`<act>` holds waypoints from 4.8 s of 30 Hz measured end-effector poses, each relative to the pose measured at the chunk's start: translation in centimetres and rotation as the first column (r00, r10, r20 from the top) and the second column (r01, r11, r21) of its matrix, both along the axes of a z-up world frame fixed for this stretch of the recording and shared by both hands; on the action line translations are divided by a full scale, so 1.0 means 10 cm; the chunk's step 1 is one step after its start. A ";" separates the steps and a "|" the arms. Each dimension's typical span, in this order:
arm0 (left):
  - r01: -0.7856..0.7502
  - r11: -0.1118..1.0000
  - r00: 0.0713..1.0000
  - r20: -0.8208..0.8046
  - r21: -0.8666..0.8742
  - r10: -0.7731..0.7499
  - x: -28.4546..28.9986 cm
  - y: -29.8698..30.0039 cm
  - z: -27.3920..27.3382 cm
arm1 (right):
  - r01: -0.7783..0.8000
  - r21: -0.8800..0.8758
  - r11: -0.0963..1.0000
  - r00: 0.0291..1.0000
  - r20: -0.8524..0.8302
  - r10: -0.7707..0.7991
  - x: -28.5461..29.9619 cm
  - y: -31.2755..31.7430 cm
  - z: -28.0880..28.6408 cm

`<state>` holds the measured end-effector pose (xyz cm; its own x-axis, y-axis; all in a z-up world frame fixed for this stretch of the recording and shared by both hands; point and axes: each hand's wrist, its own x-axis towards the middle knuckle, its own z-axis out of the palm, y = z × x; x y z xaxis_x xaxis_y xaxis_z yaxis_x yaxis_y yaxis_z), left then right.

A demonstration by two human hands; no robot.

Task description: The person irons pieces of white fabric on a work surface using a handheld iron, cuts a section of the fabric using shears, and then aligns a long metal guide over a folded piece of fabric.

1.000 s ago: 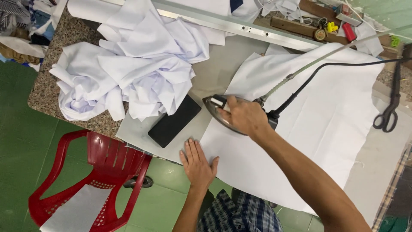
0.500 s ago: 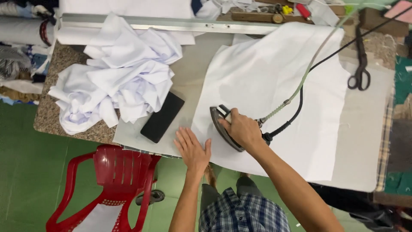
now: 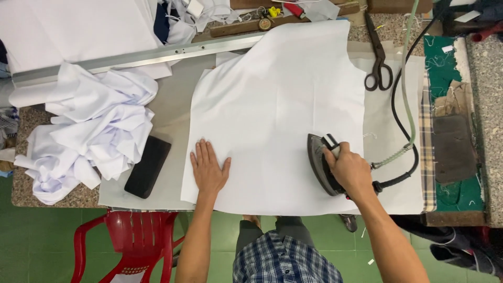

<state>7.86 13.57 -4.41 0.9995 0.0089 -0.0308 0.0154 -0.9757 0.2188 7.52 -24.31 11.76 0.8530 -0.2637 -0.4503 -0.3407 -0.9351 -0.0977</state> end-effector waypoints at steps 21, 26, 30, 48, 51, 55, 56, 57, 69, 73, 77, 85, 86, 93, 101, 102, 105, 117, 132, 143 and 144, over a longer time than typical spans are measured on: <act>0.085 0.952 0.985 0.167 -0.295 -0.036 -0.01 0.18 -0.23 | -0.885 0.068 0.461 0.465 0.198 0.863 -0.67 1.08 -0.30; -0.133 0.843 0.809 0.434 -0.521 0.396 -0.69 0.44 -0.01 | -0.968 0.035 0.250 0.250 0.269 0.930 -0.89 1.03 -0.40; -0.377 0.172 0.214 0.095 -0.910 0.972 -1.69 -0.01 -0.35 | -0.965 0.055 0.257 0.263 0.235 0.936 -0.79 0.85 -0.44; -0.199 -0.949 0.589 -0.804 -0.246 0.085 -2.32 -1.53 -1.02 | -0.977 -0.026 0.213 0.198 0.272 0.942 -0.63 1.25 -0.44; -0.202 -0.935 0.656 -0.749 -0.291 0.091 -2.27 -1.47 -0.47 | -0.984 -0.029 0.173 0.159 0.264 0.951 -0.74 1.12 -0.41; -0.176 -0.950 0.666 -0.742 -0.257 0.077 -2.33 -1.47 -0.63 | -0.992 -0.045 0.120 0.107 0.224 0.969 -0.80 0.94 -0.35; -0.175 -0.950 0.687 -0.723 -0.260 0.071 -2.33 -1.47 -0.61 | -0.992 -0.077 0.104 0.085 0.222 0.971 -0.82 0.88 -0.32; -0.178 -0.948 0.708 -0.703 -0.265 0.063 -2.33 -1.46 -0.59 | -0.990 -0.107 0.093 0.067 0.220 0.973 -0.84 0.82 -0.29; -0.132 -0.949 0.769 -0.634 -0.288 0.086 -2.48 -1.56 -1.69 | -0.977 -0.199 0.079 0.031 0.231 0.972 -0.89 0.62 -0.36; -0.147 -0.949 0.756 -0.650 -0.280 0.075 -2.53 -1.56 -1.64 | -0.977 -0.198 0.082 0.024 0.281 0.959 -0.84 0.73 -0.34; -0.161 -0.953 0.701 -0.710 -0.257 0.072 -2.62 -1.55 -1.83 | -0.985 -0.149 0.081 0.036 0.283 0.959 -0.66 0.50 -0.29; -0.198 -0.684 0.494 -0.674 -0.702 0.549 -2.45 -1.08 -0.59 | -0.912 -0.108 0.396 0.359 0.256 0.897 0.17 0.00 -0.47; -0.308 -0.235 0.439 -0.356 -0.922 0.825 -2.41 -0.93 -0.47 | -0.906 -0.081 0.415 0.387 0.234 0.892 0.24 0.06 -0.48; -0.443 0.896 0.724 0.582 -0.020 0.371 -0.94 0.59 0.39 | -0.940 0.114 0.322 0.341 0.296 0.892 0.49 1.25 -0.33; -0.225 0.951 0.881 0.461 0.212 0.106 -0.04 1.56 0.20 | -0.857 0.131 0.498 0.511 0.326 0.795 1.42 2.81 -0.34; -0.210 0.957 0.893 0.438 0.199 0.105 -0.05 1.59 0.21 | -0.807 0.127 0.577 0.585 0.316 0.747 1.57 2.93 -0.33; -0.182 0.973 0.911 0.396 0.145 0.112 -0.07 1.68 0.23 | -0.694 0.078 0.715 0.703 0.285 0.652 1.93 3.00 -0.25; -0.117 0.990 0.930 0.357 0.073 0.083 -0.39 1.88 0.16 | -0.010 0.220 0.975 0.997 0.074 -0.006 1.25 1.99 -0.27; 0.146 0.989 0.865 0.487 -0.013 -0.122 -0.30 0.41 0.46 | 0.254 0.127 0.959 0.961 0.082 -0.265 0.39 -0.57 -0.26; 0.732 0.668 0.678 0.238 -0.133 -0.695 -0.44 -2.93 0.17 | 0.500 0.272 0.822 0.818 0.164 -0.552 0.29 -2.70 -0.63; 0.756 0.638 0.648 0.297 -0.145 -0.701 -0.45 -3.11 0.12 | 0.480 0.309 0.821 0.770 0.300 -0.563 0.33 -2.85 -0.79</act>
